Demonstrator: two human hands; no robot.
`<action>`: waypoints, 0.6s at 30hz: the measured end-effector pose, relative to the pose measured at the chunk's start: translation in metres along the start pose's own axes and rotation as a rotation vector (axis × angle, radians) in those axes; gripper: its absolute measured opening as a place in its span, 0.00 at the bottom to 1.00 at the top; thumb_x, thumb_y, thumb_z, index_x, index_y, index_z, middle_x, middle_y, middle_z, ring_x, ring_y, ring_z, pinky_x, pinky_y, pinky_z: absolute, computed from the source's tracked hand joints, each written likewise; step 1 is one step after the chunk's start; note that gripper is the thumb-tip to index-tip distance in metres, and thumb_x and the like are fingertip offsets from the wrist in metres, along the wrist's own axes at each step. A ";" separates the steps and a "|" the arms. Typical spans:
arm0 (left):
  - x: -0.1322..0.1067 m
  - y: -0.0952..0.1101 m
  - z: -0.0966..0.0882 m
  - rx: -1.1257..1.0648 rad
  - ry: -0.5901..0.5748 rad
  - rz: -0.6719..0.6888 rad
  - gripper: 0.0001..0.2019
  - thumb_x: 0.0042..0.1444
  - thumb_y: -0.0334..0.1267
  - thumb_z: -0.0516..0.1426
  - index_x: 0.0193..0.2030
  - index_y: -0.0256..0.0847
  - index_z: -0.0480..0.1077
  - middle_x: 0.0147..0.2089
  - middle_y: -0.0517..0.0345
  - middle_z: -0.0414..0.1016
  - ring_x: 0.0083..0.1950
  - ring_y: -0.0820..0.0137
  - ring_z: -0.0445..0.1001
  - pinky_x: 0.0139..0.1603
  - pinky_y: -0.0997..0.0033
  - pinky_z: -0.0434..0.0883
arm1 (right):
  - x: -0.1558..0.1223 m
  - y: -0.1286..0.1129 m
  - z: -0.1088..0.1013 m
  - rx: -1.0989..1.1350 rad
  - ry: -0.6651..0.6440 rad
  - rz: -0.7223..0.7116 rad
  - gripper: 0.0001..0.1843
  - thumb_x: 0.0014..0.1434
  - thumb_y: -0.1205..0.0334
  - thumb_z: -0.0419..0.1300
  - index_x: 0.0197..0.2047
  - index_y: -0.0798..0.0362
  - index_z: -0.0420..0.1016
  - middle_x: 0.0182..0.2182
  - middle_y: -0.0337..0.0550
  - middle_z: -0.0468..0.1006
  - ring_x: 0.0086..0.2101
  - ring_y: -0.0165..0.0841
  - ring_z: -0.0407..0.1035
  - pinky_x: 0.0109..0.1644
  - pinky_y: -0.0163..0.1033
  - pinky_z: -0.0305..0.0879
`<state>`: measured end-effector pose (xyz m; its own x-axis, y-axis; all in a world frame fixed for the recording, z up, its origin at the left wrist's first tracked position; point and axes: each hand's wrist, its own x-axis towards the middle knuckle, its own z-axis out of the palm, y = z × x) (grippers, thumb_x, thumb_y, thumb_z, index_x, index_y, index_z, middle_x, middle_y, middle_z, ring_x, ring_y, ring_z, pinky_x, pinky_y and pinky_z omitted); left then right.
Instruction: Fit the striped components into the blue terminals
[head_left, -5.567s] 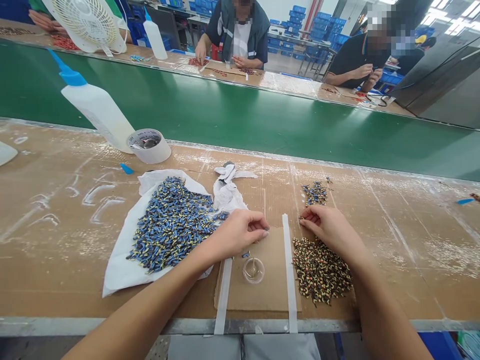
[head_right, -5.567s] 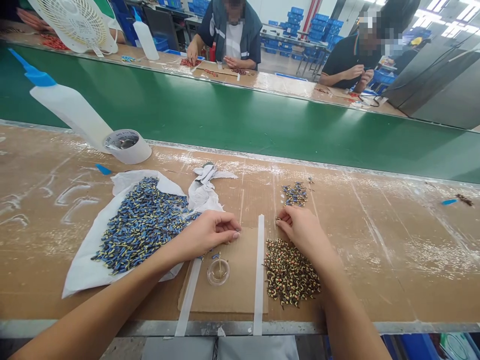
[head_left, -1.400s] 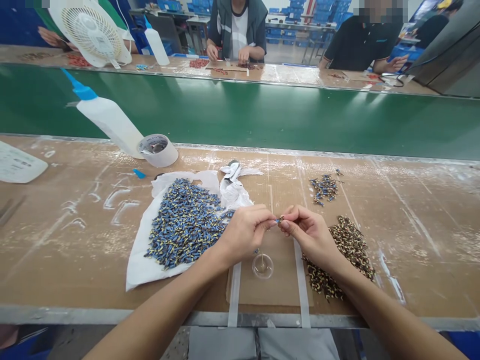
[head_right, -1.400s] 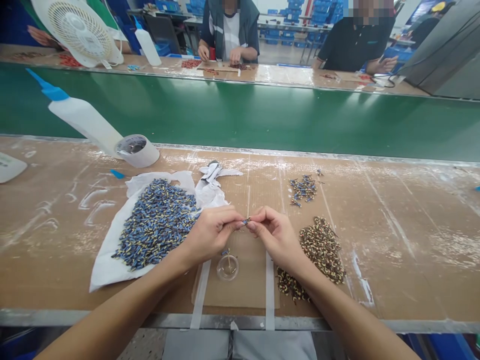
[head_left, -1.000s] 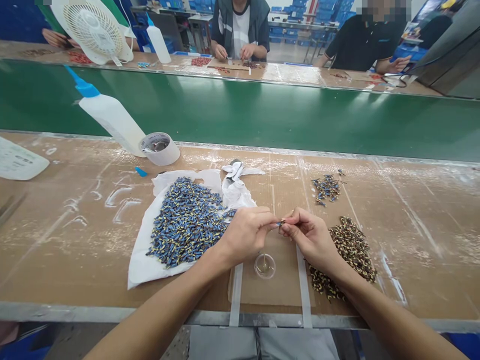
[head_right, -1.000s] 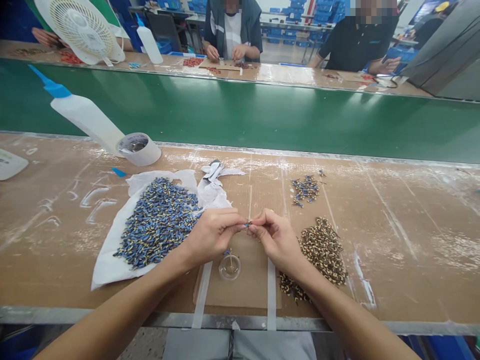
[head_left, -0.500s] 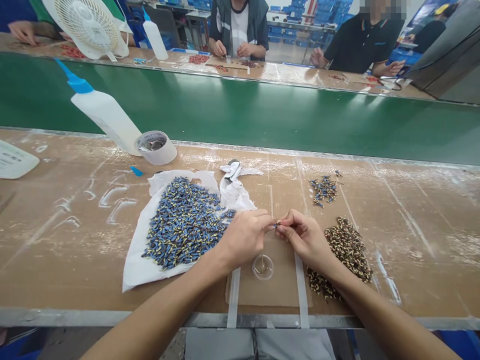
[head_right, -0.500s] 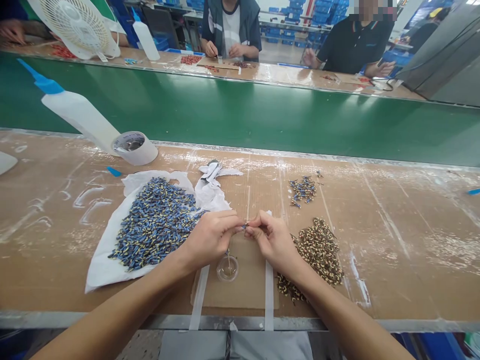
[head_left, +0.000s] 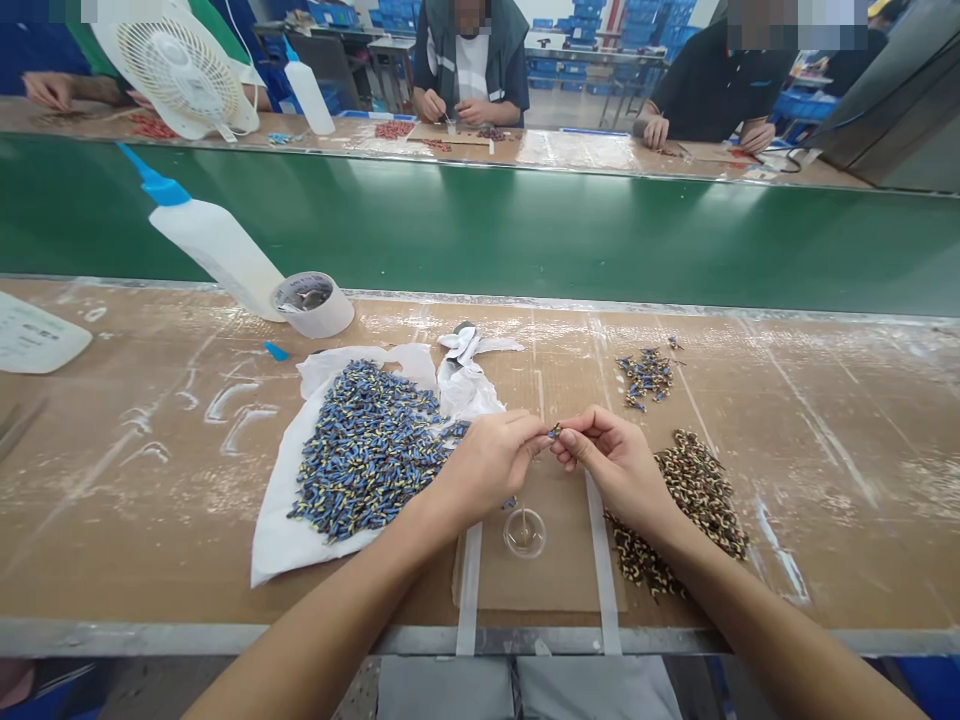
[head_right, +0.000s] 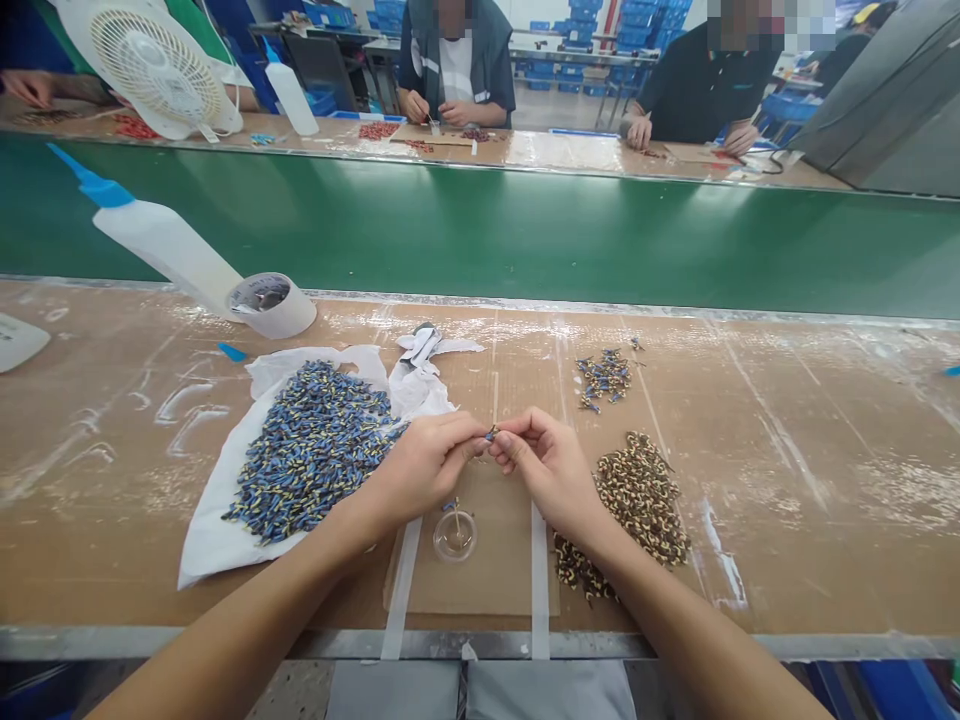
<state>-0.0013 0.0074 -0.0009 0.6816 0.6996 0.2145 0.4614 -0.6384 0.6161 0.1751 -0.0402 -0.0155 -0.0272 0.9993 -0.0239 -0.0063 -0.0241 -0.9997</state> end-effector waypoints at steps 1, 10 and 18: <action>0.000 0.000 0.001 -0.004 0.007 -0.005 0.10 0.64 0.31 0.50 0.31 0.36 0.67 0.28 0.59 0.68 0.31 0.72 0.66 0.32 0.73 0.60 | 0.000 -0.001 -0.002 -0.032 0.001 -0.007 0.09 0.60 0.57 0.62 0.36 0.54 0.73 0.28 0.41 0.76 0.28 0.29 0.68 0.33 0.36 0.66; -0.001 0.000 0.004 -0.032 0.062 0.056 0.10 0.62 0.31 0.51 0.30 0.35 0.69 0.26 0.60 0.66 0.28 0.73 0.64 0.30 0.74 0.59 | 0.000 -0.001 -0.011 -0.150 -0.083 -0.037 0.07 0.61 0.60 0.60 0.33 0.54 0.71 0.28 0.40 0.74 0.30 0.30 0.68 0.35 0.36 0.64; -0.004 -0.003 0.008 -0.005 0.040 0.116 0.11 0.60 0.28 0.50 0.28 0.36 0.70 0.25 0.60 0.66 0.27 0.73 0.63 0.29 0.74 0.58 | -0.005 0.002 -0.006 -0.146 -0.142 -0.066 0.07 0.63 0.63 0.57 0.33 0.53 0.67 0.26 0.40 0.75 0.28 0.30 0.68 0.32 0.35 0.64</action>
<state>-0.0014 0.0039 -0.0100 0.7070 0.6333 0.3148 0.3779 -0.7145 0.5888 0.1808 -0.0451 -0.0174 -0.1721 0.9845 0.0324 0.1321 0.0557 -0.9897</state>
